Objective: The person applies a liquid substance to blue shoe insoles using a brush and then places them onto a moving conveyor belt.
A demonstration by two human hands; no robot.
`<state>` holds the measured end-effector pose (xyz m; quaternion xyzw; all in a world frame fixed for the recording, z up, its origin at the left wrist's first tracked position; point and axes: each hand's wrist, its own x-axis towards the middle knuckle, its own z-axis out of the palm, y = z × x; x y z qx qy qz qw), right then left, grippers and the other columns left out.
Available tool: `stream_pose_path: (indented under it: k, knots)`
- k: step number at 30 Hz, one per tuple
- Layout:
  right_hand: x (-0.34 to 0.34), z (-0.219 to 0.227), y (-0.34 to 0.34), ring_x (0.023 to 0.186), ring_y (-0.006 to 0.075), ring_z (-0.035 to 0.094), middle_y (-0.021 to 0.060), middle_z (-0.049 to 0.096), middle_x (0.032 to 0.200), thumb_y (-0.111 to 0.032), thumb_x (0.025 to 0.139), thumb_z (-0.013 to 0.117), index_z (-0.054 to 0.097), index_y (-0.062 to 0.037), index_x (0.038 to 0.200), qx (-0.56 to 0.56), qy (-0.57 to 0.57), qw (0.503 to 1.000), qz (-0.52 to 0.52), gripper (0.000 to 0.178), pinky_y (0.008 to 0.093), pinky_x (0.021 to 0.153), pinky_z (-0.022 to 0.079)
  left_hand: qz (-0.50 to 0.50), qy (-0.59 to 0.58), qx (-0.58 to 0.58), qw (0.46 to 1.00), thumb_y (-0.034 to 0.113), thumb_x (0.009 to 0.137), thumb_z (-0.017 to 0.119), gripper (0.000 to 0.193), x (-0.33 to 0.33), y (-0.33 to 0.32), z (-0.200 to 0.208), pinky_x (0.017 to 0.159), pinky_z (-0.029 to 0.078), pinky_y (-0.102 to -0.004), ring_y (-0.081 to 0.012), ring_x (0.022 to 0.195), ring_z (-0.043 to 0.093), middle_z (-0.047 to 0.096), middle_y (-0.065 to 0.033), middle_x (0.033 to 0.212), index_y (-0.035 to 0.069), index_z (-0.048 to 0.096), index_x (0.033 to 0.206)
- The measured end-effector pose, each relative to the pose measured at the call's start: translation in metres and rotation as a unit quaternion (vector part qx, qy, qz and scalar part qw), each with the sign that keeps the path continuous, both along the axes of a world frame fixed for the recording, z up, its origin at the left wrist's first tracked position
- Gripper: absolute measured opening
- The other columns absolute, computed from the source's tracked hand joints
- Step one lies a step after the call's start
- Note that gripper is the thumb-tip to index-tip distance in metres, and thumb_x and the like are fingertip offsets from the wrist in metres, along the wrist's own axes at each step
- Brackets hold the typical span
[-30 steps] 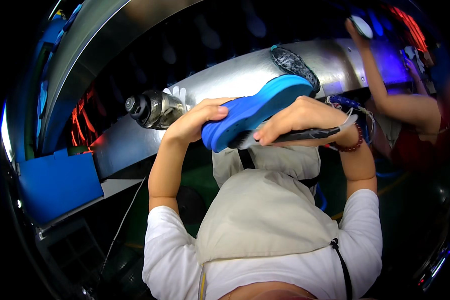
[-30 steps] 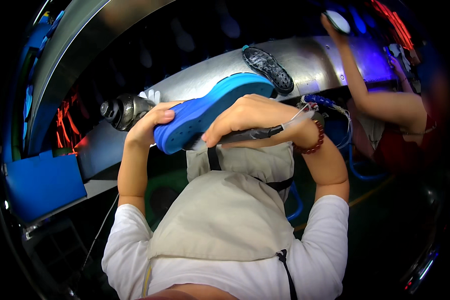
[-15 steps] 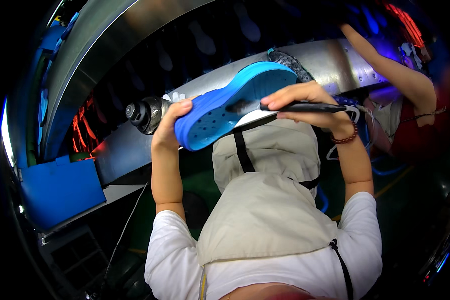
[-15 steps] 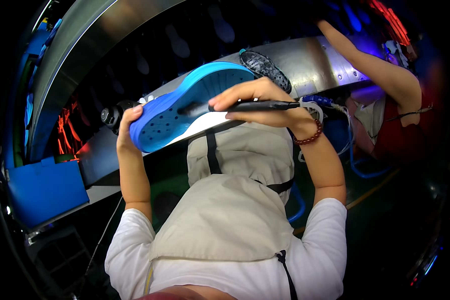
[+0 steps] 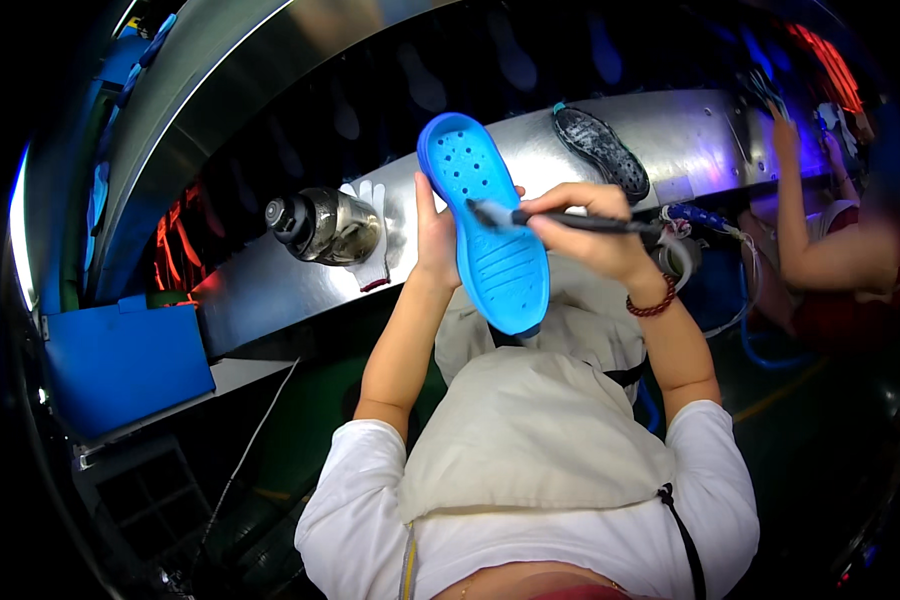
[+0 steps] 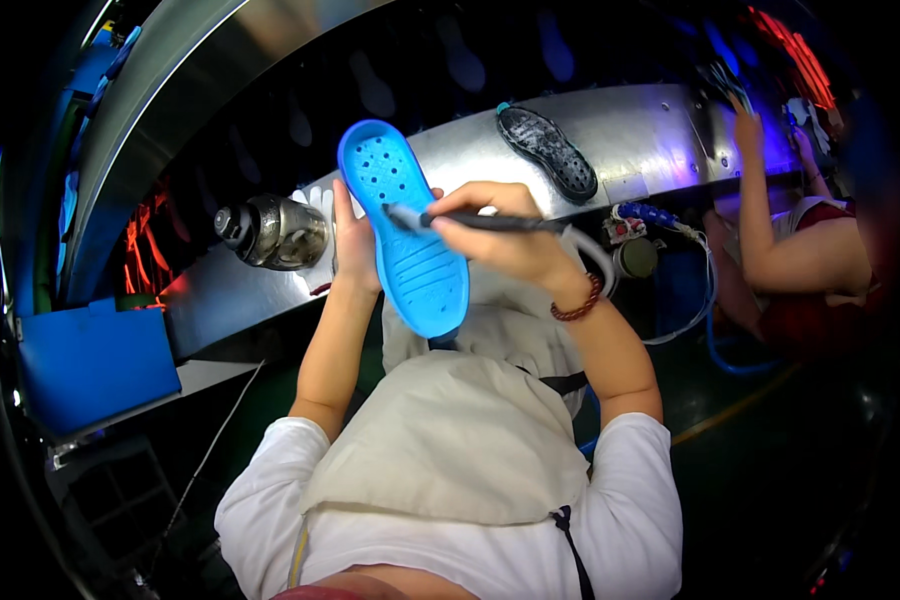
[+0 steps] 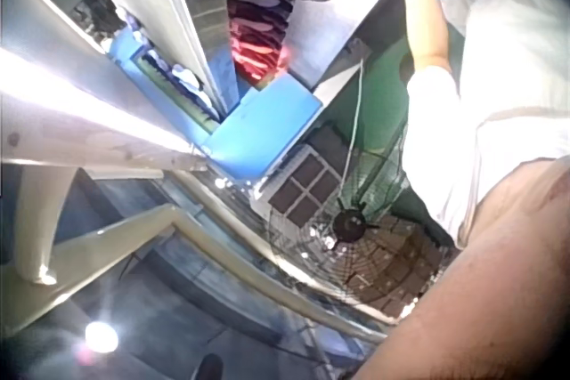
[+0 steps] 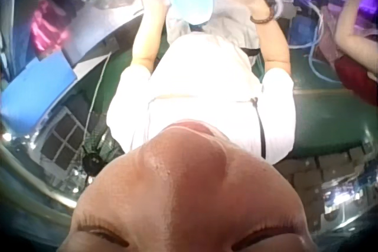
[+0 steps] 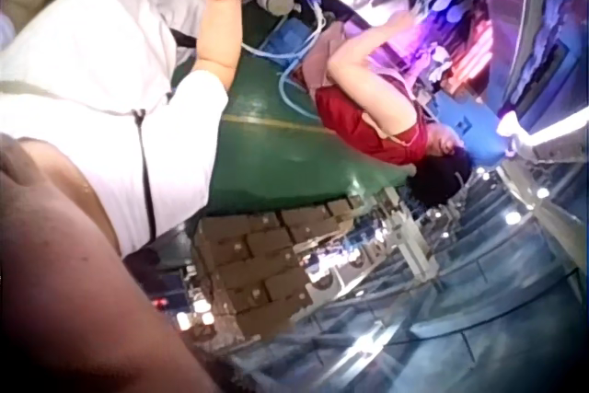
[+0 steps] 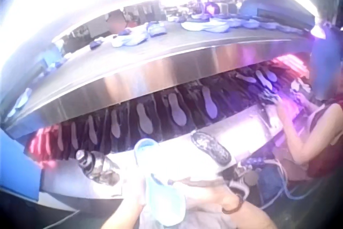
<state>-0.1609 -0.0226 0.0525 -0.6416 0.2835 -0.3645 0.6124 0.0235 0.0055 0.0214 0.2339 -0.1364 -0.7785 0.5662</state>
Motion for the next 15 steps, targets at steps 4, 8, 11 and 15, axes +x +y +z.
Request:
stream_pose_path:
  k: [4, 8, 11, 15]
  knots:
    - [0.005, 0.011, 0.031, 0.061, 0.0228, 0.059, 0.0093, 0.061, 0.072, -0.003, 0.063, 0.062, 0.058, -0.0045, 0.074, -0.393, 0.069, 0.915, 0.058, 0.012, 0.0288, 0.057, 0.046, 0.073, -0.072, 0.005, 0.995, 0.072, 0.076, 0.013, 0.086, 0.004, -0.004, 0.007, 0.081, 0.046, -0.0422, -0.0291, 0.094, 0.054, 0.054, -0.0178, 0.103, 0.001, 0.046, 0.112]
    - [-0.009, 0.031, 0.021, 0.062, 0.0217, 0.060, 0.0094, 0.063, 0.075, -0.004, 0.065, 0.064, 0.060, -0.0032, 0.079, -0.250, 0.034, 0.959, 0.131, 0.014, 0.0286, 0.059, 0.047, 0.100, -0.054, -0.018, 0.993, 0.071, 0.077, 0.014, 0.083, 0.011, 0.002, 0.012, 0.083, 0.043, -0.0487, -0.0335, 0.094, 0.053, 0.053, -0.0179, 0.103, 0.006, 0.038, 0.122]
    - [0.002, 0.028, -0.001, 0.072, 0.0230, 0.060, 0.0081, 0.063, 0.081, -0.002, 0.066, 0.064, 0.061, -0.0033, 0.084, -0.289, 0.010, 0.956, -0.044, 0.017, 0.0310, 0.069, 0.047, 0.100, -0.037, -0.053, 0.993, 0.071, 0.077, 0.016, 0.082, -0.002, 0.002, 0.023, 0.083, 0.042, -0.0512, -0.0337, 0.093, 0.053, 0.053, -0.0176, 0.103, 0.008, 0.034, 0.125]
    - [-0.005, 0.038, 0.026, 0.077, 0.0218, 0.060, 0.0083, 0.063, 0.084, -0.003, 0.066, 0.066, 0.062, -0.0049, 0.084, -0.274, -0.032, 0.948, 0.161, 0.019, 0.0299, 0.071, 0.047, 0.151, -0.035, -0.101, 0.983, 0.071, 0.077, 0.013, 0.082, 0.005, 0.001, 0.036, 0.082, 0.043, -0.0504, -0.0327, 0.092, 0.053, 0.054, -0.0174, 0.100, 0.007, 0.037, 0.122]
